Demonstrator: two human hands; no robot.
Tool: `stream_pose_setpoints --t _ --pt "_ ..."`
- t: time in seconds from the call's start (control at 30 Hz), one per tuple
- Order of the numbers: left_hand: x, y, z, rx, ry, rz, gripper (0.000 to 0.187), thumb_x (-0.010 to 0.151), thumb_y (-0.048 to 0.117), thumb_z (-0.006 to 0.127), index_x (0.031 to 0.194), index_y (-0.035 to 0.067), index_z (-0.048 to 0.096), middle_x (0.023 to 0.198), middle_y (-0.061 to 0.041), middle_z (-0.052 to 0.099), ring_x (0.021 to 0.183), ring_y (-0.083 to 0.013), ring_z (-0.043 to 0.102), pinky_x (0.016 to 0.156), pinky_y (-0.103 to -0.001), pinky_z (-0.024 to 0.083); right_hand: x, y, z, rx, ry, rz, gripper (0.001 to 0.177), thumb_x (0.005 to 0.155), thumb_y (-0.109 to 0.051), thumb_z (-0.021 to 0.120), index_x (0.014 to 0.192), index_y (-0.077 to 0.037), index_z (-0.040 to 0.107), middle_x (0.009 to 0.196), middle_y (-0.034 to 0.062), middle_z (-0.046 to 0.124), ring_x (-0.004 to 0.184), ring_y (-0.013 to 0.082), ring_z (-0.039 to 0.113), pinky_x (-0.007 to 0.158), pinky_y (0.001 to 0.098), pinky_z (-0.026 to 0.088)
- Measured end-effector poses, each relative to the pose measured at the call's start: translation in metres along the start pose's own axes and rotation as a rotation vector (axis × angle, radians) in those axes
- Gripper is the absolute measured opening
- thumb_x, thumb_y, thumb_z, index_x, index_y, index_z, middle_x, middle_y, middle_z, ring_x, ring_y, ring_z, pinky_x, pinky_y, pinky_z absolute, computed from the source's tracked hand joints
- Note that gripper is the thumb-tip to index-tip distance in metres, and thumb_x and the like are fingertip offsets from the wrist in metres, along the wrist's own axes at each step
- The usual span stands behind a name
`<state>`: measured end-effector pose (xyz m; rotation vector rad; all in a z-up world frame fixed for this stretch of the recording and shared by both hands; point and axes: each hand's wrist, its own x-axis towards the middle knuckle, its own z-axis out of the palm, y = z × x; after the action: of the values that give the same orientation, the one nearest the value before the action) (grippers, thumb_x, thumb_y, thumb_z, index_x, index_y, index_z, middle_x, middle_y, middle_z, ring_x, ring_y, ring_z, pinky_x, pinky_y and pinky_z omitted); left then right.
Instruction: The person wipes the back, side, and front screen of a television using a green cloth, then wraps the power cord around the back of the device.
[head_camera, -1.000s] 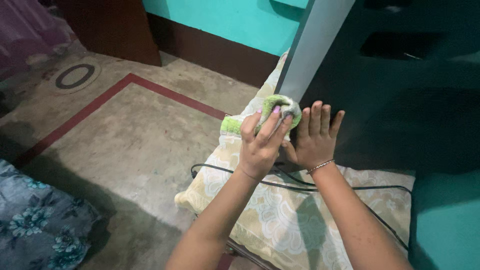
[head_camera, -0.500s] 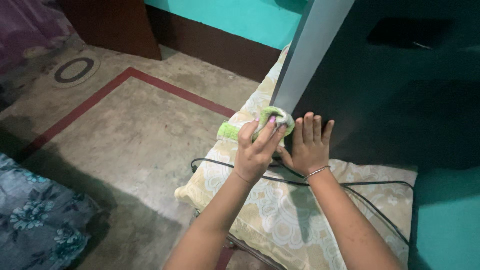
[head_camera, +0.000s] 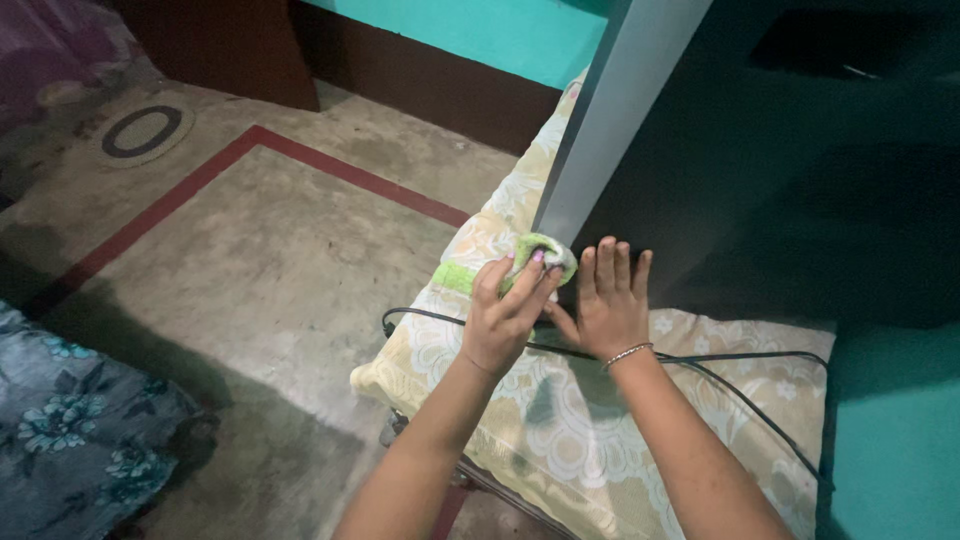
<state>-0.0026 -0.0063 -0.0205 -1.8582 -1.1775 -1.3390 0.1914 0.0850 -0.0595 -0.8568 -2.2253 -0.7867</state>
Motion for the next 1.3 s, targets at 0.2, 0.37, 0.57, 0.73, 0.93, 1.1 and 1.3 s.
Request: stream_pose_setpoints --t 0.2,0.37,0.57,0.73,0.93,1.1,1.3 --pt "-0.013 -0.001 -0.002 -0.016 -0.047 -0.009 0.04 0.093 0.009 0.068 0.133 0.011 0.072 0.146 -0.002 0.052 0.135 -0.0293 0.045 0.114 -0.046 0.047 -0.021 -0.014 0.007 0.003 -0.06 0.022 0.114 0.1 -0.071 0.054 0.166 0.0 -0.007 0.174 0.0172 -0.013 0.162 0.0288 -0.016 0.131 0.056 -0.006" --pt "-0.026 -0.002 0.0 -0.022 -0.078 -0.018 0.04 0.093 0.009 0.065 0.133 0.009 0.071 0.146 -0.004 0.052 0.134 -0.0301 0.046 0.113 -0.047 0.047 -0.042 -0.026 0.012 0.086 -0.171 0.054 0.112 0.097 -0.069 0.055 0.164 0.005 0.005 0.172 0.0202 -0.006 0.16 0.0309 -0.012 0.13 0.0577 -0.001" --pt "-0.044 -0.005 -0.001 -0.061 -0.12 -0.03 0.043 0.092 0.008 0.062 0.135 0.009 0.069 0.146 -0.005 0.053 0.135 -0.0313 0.047 0.114 -0.049 0.045 -0.056 -0.039 0.0 0.242 -0.431 0.1 0.109 0.085 -0.06 0.061 0.157 0.006 0.013 0.166 0.0255 0.007 0.156 0.0368 0.004 0.125 0.0587 0.002" --pt "-0.06 -0.002 -0.001 -0.023 -0.202 -0.068 0.044 0.09 0.01 0.061 0.134 0.011 0.069 0.144 -0.005 0.055 0.133 -0.0316 0.048 0.114 -0.048 0.042 -0.047 -0.051 -0.016 0.222 -0.701 0.14 0.117 0.077 -0.059 0.067 0.154 0.007 0.009 0.165 0.0272 0.009 0.154 0.0372 0.005 0.124 0.0538 0.001" --pt "-0.064 -0.004 -0.002 -0.028 -0.256 -0.074 0.046 0.089 0.012 0.061 0.134 0.01 0.069 0.142 -0.005 0.058 0.134 -0.0304 0.049 0.115 -0.047 0.041 -0.04 -0.061 -0.028 0.285 -0.751 0.215 0.123 0.073 -0.063 0.07 0.154 0.007 0.009 0.162 0.0284 0.013 0.154 0.0379 0.006 0.125 0.0526 0.0" --pt "-0.071 -0.004 -0.002 -0.037 -0.288 -0.087 0.045 0.089 0.012 0.061 0.134 0.009 0.068 0.141 -0.005 0.058 0.134 -0.0299 0.049 0.115 -0.047 0.041 -0.04 -0.067 -0.029 0.283 -0.799 0.242 0.13 0.071 -0.067 0.07 0.156 0.01 0.009 0.165 0.0328 0.01 0.152 0.0398 0.003 0.122 0.0542 -0.002" --pt "-0.086 -0.007 0.0 -0.061 -0.324 -0.083 0.047 0.088 0.013 0.059 0.134 0.008 0.069 0.142 -0.006 0.057 0.133 -0.0311 0.048 0.114 -0.05 0.04 -0.055 -0.073 -0.022 0.278 -0.801 0.281 0.124 0.077 -0.067 0.068 0.155 0.01 0.01 0.161 0.0325 0.007 0.154 0.041 0.003 0.122 0.0562 -0.001"
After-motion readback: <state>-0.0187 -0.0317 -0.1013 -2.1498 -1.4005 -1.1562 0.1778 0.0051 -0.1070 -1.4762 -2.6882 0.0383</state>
